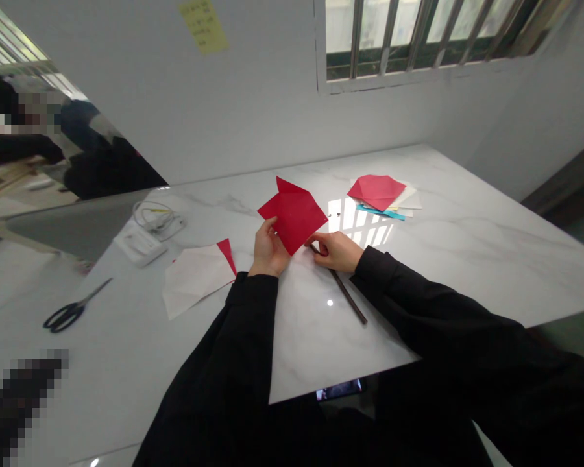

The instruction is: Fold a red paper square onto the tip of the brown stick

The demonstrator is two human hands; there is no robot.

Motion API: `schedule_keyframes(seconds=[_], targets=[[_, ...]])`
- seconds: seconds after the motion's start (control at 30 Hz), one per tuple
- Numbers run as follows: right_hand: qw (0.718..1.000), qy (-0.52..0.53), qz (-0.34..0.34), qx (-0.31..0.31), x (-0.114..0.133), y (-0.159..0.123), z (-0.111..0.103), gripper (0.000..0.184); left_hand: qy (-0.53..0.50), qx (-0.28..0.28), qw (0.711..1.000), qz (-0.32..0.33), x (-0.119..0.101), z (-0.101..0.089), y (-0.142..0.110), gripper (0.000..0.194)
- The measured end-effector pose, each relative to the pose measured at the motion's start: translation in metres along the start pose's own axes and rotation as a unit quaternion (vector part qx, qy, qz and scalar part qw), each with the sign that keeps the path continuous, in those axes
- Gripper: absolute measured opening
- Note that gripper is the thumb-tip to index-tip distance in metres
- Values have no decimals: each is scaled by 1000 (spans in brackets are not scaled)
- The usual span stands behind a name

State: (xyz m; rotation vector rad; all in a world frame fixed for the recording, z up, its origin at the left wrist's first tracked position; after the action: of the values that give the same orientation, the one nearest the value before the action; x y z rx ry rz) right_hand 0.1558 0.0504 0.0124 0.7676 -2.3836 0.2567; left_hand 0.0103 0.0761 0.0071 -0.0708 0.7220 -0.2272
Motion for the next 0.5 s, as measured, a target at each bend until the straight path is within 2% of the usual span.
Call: schedule_keyframes(seconds=[0.13,0.37,0.5], targets=[[1000,-8,1,1,1,0,-1,39,4,4,1000,0,0,1,0,17],[1000,-1,2,14,1,0,0,40,-1,5,1000,15,-2,0,1,30],[1000,-1,-1,13,2,-1,0,46,-4,6,1000,12,-1,-1,1,31]])
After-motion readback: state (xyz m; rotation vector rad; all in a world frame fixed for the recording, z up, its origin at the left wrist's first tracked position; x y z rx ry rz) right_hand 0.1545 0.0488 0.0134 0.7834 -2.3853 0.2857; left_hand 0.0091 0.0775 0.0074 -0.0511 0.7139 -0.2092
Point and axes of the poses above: each hand's wrist, its own y-axis towards the middle knuckle, its own z-axis out of the palm, x = y × z, the point moved 8 cm from there along y, towards the middle knuckle, and after that the axes turned 11 degrees about x, right-handed, at the moved point
